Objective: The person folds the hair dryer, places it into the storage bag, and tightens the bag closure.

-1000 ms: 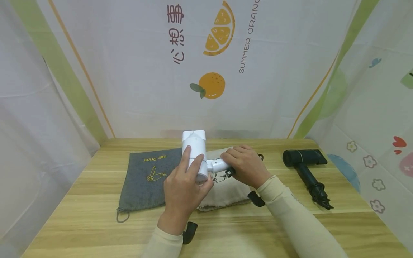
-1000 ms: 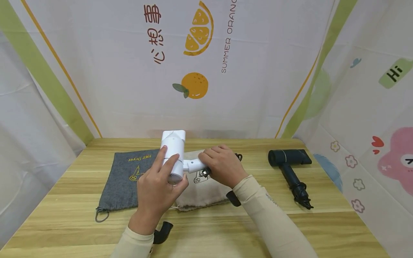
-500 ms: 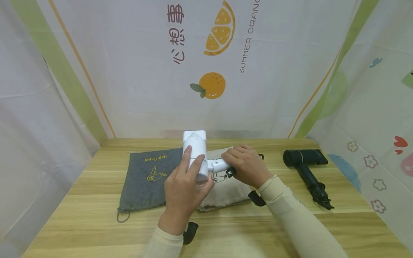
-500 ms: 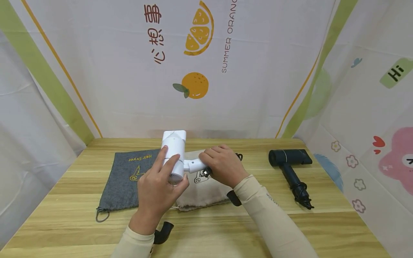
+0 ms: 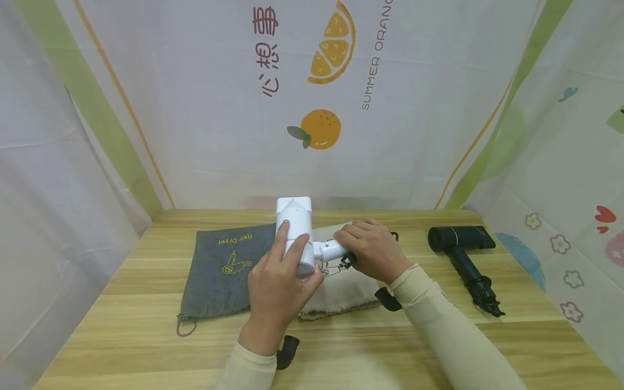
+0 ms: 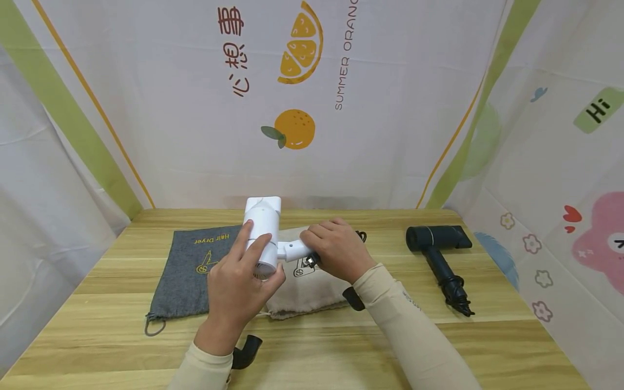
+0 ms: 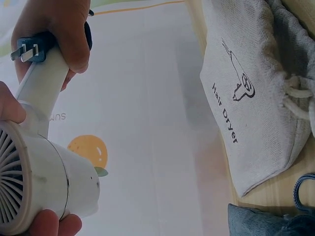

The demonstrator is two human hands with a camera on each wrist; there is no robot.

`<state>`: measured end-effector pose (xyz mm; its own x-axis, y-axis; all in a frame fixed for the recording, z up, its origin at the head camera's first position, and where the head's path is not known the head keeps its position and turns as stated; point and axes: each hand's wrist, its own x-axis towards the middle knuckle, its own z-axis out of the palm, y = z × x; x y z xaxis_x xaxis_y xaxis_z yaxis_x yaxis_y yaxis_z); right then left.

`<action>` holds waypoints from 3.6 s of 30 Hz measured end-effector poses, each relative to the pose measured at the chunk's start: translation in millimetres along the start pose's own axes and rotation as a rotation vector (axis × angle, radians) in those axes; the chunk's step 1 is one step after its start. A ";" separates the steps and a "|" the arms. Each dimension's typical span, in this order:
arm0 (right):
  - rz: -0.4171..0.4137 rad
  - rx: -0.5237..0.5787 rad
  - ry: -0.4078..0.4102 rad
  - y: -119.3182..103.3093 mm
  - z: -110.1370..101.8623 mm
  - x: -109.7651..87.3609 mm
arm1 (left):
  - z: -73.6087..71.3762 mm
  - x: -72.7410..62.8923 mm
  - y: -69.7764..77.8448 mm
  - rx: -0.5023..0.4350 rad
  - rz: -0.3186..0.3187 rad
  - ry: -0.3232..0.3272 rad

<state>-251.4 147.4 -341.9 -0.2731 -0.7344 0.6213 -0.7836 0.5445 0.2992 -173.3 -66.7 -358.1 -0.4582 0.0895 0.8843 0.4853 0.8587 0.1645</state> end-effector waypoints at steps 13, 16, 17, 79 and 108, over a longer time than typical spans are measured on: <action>-0.003 0.022 0.004 1.3 0.8 -1.3 | 0.1 -0.5 0.4 -0.006 -0.004 -0.009; -0.005 0.020 0.009 1.3 0.9 -1.8 | 0.5 -0.8 0.3 -0.004 -0.003 -0.012; -0.006 0.019 0.010 1.3 0.9 -1.8 | 0.6 -0.9 0.3 -0.003 -0.003 -0.013; -0.041 0.052 0.023 6.6 -0.1 -3.5 | -1.2 2.5 2.6 -0.033 0.003 -0.030; -0.047 0.062 0.032 6.1 0.8 -3.0 | -2.4 1.9 -0.3 -0.038 0.021 -0.023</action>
<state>-255.8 152.5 -342.5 -0.2181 -0.7451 0.6303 -0.8284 0.4828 0.2841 -172.5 -67.9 -355.4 -0.4647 0.1194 0.8774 0.5230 0.8366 0.1631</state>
